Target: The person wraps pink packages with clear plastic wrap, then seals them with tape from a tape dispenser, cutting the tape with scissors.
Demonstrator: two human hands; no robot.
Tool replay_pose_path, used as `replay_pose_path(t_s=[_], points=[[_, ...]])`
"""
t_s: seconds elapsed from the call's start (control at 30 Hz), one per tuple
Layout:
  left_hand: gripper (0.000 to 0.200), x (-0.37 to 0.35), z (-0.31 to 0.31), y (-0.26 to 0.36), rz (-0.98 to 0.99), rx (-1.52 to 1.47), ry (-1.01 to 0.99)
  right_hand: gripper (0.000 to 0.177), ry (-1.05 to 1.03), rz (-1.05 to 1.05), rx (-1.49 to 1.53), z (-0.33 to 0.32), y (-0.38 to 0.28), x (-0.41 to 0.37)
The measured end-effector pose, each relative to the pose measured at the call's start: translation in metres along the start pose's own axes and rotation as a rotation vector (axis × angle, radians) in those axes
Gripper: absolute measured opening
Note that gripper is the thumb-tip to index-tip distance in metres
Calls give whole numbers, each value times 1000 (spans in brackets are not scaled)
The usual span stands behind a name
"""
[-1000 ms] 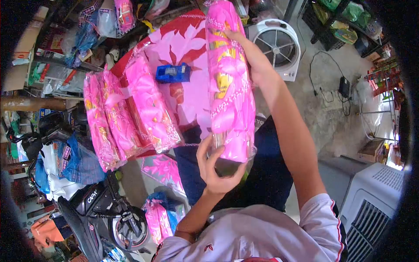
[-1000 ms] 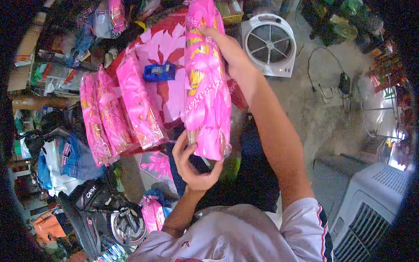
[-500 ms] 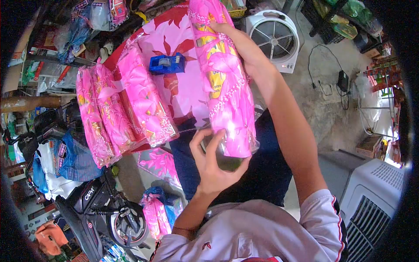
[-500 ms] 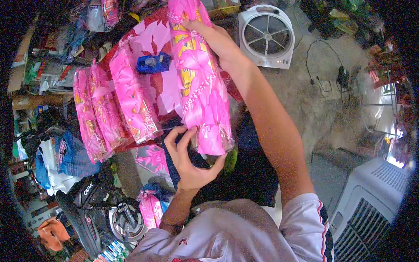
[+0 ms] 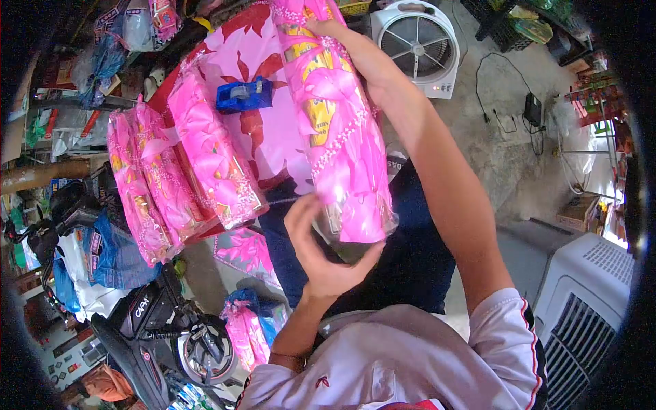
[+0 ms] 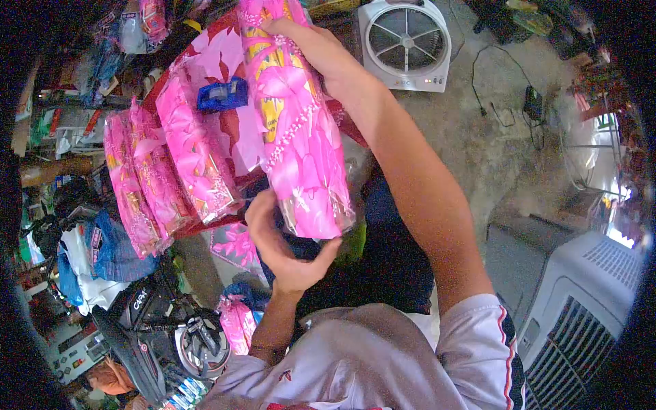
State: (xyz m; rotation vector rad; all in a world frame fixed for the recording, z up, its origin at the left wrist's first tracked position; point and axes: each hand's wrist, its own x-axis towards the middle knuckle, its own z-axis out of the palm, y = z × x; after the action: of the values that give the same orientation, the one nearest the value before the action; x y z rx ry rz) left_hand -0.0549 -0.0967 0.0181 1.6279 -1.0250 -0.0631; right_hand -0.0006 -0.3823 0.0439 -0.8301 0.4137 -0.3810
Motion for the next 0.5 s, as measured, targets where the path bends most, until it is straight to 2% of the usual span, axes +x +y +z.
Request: replay_pose_path(t_s=[0.03, 0.13, 0.2, 0.27, 0.3, 0.4, 0.5], points=[[93, -4, 4, 1, -70, -171, 47, 51, -25, 10, 29, -1, 0, 1], [86, 6, 5, 15, -427, -562, 95, 53, -56, -18, 175, -7, -4, -1], [66, 11, 1, 17, -531, -690, -3, 53, -86, -39, 270, -8, -10, -3], [58, 11, 5, 16, -576, -825, -22, 53, -101, -73, 351, -7, -17, -4], [55, 13, 9, 23, -560, -788, -4, 53, -108, -90, 389, -6, -21, -5], [58, 5, 17, 19, -525, -641, -110, 53, -125, -142, 463, -3, -32, -13], [62, 6, 24, 20, -547, -828, -139, 53, -140, -177, 490, 0, -39, -22]])
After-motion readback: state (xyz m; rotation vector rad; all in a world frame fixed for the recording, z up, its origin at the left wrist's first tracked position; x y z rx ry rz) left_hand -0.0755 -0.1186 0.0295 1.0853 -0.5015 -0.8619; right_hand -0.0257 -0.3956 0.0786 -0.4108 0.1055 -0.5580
